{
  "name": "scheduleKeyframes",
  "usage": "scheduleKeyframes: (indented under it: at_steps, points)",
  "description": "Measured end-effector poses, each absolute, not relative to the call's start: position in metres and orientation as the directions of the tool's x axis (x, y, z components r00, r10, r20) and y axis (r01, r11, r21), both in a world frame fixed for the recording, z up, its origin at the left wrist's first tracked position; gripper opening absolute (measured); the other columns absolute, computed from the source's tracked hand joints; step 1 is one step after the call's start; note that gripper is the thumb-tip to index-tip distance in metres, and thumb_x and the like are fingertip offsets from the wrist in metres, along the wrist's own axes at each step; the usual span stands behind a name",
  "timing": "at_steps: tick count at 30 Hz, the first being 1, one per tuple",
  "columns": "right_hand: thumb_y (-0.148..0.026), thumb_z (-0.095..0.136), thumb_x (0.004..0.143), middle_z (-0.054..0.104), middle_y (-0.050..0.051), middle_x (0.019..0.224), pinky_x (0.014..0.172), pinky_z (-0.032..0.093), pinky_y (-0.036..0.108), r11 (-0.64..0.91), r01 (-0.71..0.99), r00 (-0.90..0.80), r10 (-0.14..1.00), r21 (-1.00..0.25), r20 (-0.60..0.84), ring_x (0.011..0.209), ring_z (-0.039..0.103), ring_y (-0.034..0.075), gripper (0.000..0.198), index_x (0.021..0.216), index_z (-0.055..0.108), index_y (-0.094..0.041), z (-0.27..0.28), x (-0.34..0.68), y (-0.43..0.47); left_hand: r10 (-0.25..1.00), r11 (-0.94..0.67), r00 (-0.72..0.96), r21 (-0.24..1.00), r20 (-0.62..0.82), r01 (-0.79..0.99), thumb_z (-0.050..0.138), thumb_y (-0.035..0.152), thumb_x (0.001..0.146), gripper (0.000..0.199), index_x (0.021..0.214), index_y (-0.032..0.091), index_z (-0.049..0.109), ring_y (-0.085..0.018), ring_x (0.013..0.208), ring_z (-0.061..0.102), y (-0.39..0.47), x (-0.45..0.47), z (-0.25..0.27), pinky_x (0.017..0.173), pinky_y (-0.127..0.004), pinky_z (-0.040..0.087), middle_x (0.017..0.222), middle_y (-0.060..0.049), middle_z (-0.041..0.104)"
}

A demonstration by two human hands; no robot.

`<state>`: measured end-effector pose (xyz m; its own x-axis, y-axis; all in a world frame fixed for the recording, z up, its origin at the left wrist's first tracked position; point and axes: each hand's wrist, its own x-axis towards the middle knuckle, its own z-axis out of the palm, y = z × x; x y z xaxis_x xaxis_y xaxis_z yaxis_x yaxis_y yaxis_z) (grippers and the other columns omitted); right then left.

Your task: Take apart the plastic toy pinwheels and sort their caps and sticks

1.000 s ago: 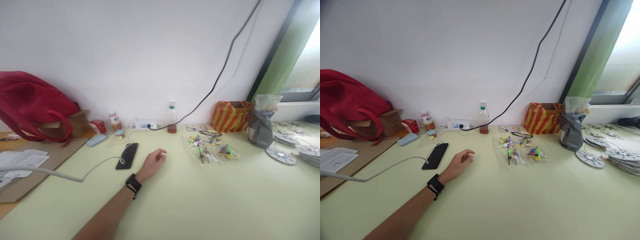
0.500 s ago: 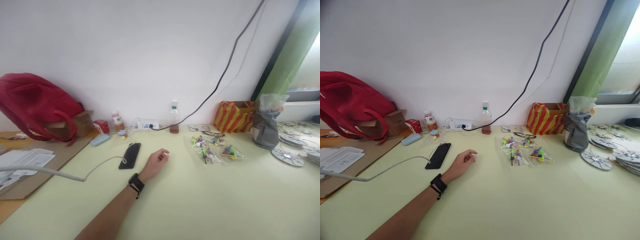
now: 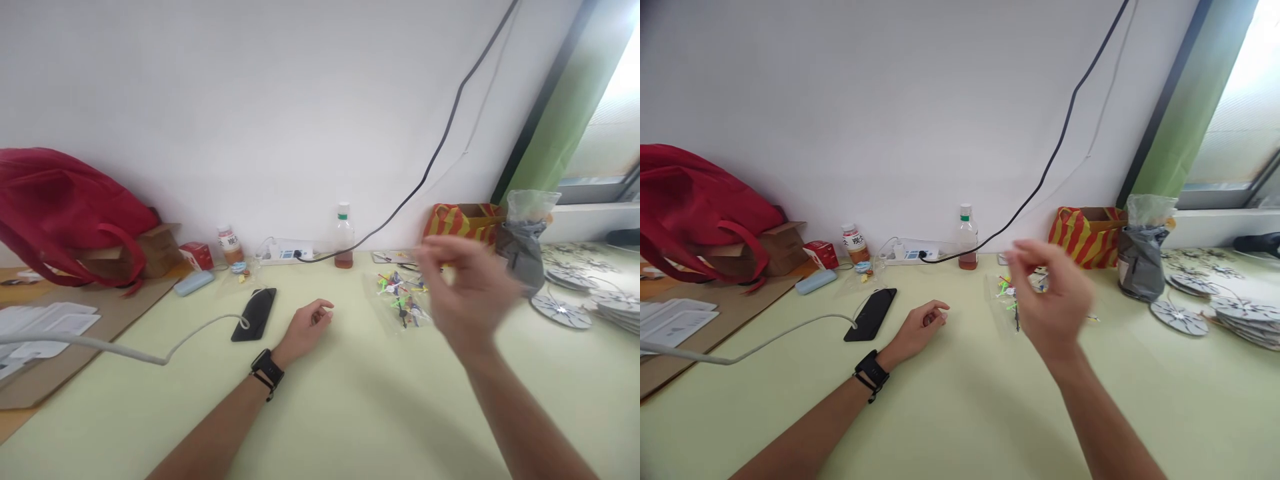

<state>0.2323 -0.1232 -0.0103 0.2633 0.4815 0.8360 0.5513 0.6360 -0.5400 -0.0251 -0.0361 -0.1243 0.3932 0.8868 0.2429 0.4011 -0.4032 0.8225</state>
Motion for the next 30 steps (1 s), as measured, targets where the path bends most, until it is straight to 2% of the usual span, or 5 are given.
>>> scheduleKeyframes:
  at_steps: [4, 10, 18, 26, 30]
  points:
    - [-0.03, 0.057, 0.099, 0.063, -0.001, 0.066, 0.059, 0.047, 0.03, 0.544, 0.643, 0.05, 0.672, -0.539, 0.739, 0.058, 0.058, 0.016, 0.014, 0.099, 0.068, -0.022, -0.059, 0.208, -0.096, 0.866, -0.449, 0.417, 0.796, 0.276, 0.406, 0.053, 0.042, 0.099, 0.029, 0.11, 0.02, 0.068, -0.015, 0.067, 0.053, -0.039, -0.025, -0.121, 0.063, -0.026, 0.04, 0.078, 0.0, 0.065]
    - [-0.027, 0.053, 0.098, 0.07, 0.011, 0.119, 0.097, 0.05, 0.042, 0.619, 0.708, -0.47, 0.773, -0.34, 0.427, 0.114, 0.061, 0.026, 0.03, 0.127, 0.062, -0.021, -0.114, 0.186, -0.093, 0.826, -0.548, 0.441, 0.685, 0.351, 0.48, 0.041, 0.043, 0.105, 0.034, 0.116, 0.023, 0.067, -0.02, 0.092, 0.065, -0.043, -0.024, -0.12, 0.084, -0.033, 0.051, 0.102, -0.004, 0.072]
    - [-0.066, 0.027, 0.1, 0.018, 0.009, 0.169, 0.125, 0.007, 0.053, 0.332, 0.862, -0.329, 0.941, -0.382, 0.076, 0.156, 0.011, 0.031, 0.078, 0.163, 0.022, -0.02, -0.135, 0.185, -0.093, 0.737, -0.673, 0.632, 0.333, 0.238, 0.66, 0.047, 0.052, 0.101, 0.057, 0.153, 0.028, 0.042, -0.031, 0.153, 0.027, -0.042, -0.032, -0.137, 0.124, -0.054, 0.024, 0.162, -0.006, 0.038]
    - [-0.073, 0.027, 0.097, 0.01, 0.008, 0.17, 0.125, 0.007, 0.05, 0.364, 0.841, -0.367, 0.927, -0.401, 0.072, 0.156, 0.01, 0.03, 0.079, 0.162, 0.026, -0.028, -0.133, 0.198, -0.087, 0.72, -0.689, 0.664, 0.315, 0.2, 0.652, 0.046, 0.057, 0.101, 0.06, 0.155, 0.031, 0.04, -0.032, 0.152, 0.027, -0.042, -0.033, -0.134, 0.124, -0.054, 0.023, 0.164, -0.006, 0.033]
    - [-0.054, 0.035, 0.103, 0.034, 0.012, 0.163, 0.121, 0.02, 0.05, 0.429, 0.799, -0.382, 0.903, -0.422, 0.195, 0.152, 0.026, 0.03, 0.059, 0.154, 0.042, -0.025, -0.137, 0.198, -0.084, 0.71, -0.7, 0.644, 0.38, 0.284, 0.605, 0.045, 0.049, 0.103, 0.046, 0.141, 0.026, 0.054, -0.031, 0.144, 0.039, -0.044, -0.029, -0.128, 0.119, -0.052, 0.031, 0.151, -0.01, 0.052]
